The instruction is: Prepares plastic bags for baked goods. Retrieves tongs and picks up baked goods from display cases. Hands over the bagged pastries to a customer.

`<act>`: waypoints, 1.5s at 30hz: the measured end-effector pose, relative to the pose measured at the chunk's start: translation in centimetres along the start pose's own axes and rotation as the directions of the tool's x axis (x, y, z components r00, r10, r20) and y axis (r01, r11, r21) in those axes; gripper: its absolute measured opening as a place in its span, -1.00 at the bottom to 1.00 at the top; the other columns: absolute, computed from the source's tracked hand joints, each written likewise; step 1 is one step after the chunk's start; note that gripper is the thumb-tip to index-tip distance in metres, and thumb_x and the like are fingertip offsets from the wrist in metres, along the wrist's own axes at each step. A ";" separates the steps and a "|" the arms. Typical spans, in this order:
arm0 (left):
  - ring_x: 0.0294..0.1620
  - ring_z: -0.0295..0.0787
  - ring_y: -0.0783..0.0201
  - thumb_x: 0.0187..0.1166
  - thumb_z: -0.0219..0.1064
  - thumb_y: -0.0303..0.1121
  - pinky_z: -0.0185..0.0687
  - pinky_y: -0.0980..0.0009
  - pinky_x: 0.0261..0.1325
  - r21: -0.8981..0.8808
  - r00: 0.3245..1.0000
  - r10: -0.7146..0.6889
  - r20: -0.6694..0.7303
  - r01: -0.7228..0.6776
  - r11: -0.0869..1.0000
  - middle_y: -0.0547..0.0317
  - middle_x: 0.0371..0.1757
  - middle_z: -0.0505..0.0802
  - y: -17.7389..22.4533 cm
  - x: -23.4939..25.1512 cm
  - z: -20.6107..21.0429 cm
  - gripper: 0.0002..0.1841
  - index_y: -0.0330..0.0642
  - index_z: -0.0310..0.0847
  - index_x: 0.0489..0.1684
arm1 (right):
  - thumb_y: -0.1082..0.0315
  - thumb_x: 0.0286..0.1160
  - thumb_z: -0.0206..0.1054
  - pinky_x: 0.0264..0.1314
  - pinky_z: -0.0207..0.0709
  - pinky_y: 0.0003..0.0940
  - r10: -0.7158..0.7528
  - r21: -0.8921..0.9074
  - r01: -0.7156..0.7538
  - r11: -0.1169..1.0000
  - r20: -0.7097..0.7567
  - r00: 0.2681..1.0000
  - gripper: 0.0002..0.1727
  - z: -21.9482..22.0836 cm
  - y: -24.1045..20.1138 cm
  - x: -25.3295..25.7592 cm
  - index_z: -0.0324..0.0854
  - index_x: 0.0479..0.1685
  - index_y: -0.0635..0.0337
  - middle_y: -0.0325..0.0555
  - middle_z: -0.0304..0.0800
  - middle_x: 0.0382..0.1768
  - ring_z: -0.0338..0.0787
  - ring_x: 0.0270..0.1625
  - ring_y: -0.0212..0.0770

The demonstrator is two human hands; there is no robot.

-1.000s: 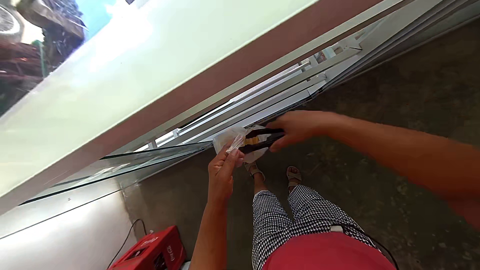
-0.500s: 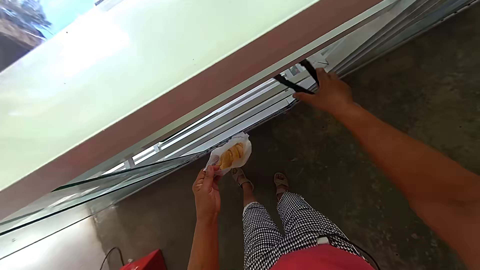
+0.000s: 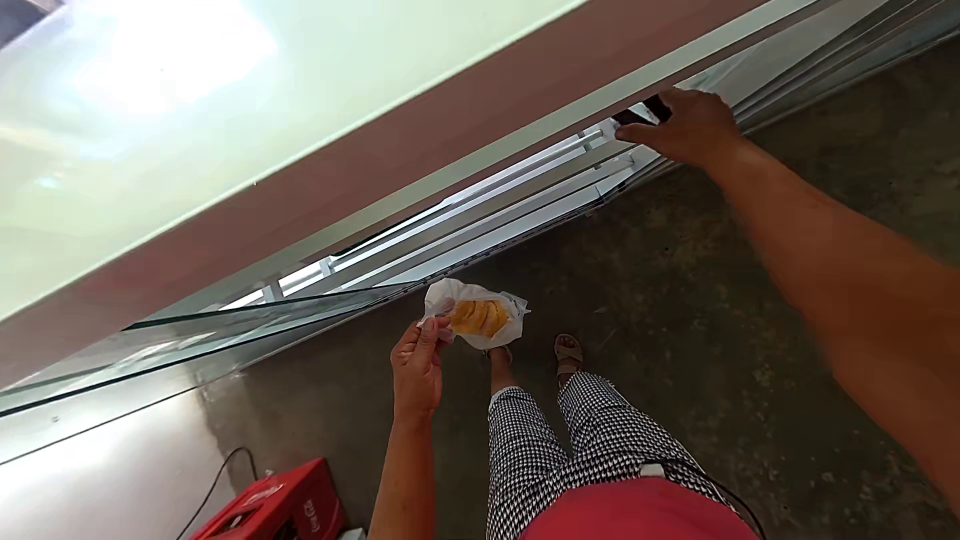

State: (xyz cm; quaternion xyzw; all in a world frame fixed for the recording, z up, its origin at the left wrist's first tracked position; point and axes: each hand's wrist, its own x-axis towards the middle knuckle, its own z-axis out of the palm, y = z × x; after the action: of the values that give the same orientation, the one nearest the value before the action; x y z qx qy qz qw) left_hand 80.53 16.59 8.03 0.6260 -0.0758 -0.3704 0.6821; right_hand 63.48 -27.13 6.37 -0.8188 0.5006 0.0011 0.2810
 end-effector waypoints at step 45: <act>-0.21 0.88 0.41 0.76 0.11 -0.41 0.80 0.47 -0.02 -0.066 0.999 0.039 -0.025 -0.041 0.997 0.16 -0.20 0.94 1.1 -0.6 -1.1 -0.69 -0.17 0.85 -0.23 | -0.08 0.57 0.41 0.63 0.24 0.32 -0.082 0.134 0.112 0.985 -0.209 0.974 -0.22 2.3 0.0 4.0 0.47 0.52 0.43 0.45 0.57 0.44 0.53 0.54 0.31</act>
State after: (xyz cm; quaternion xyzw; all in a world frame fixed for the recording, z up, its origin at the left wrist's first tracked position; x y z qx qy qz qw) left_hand 81.22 17.77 8.98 0.6059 -0.0678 -0.3515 0.7105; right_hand 66.06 -29.33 3.29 -0.8155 0.4847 -0.1325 0.2870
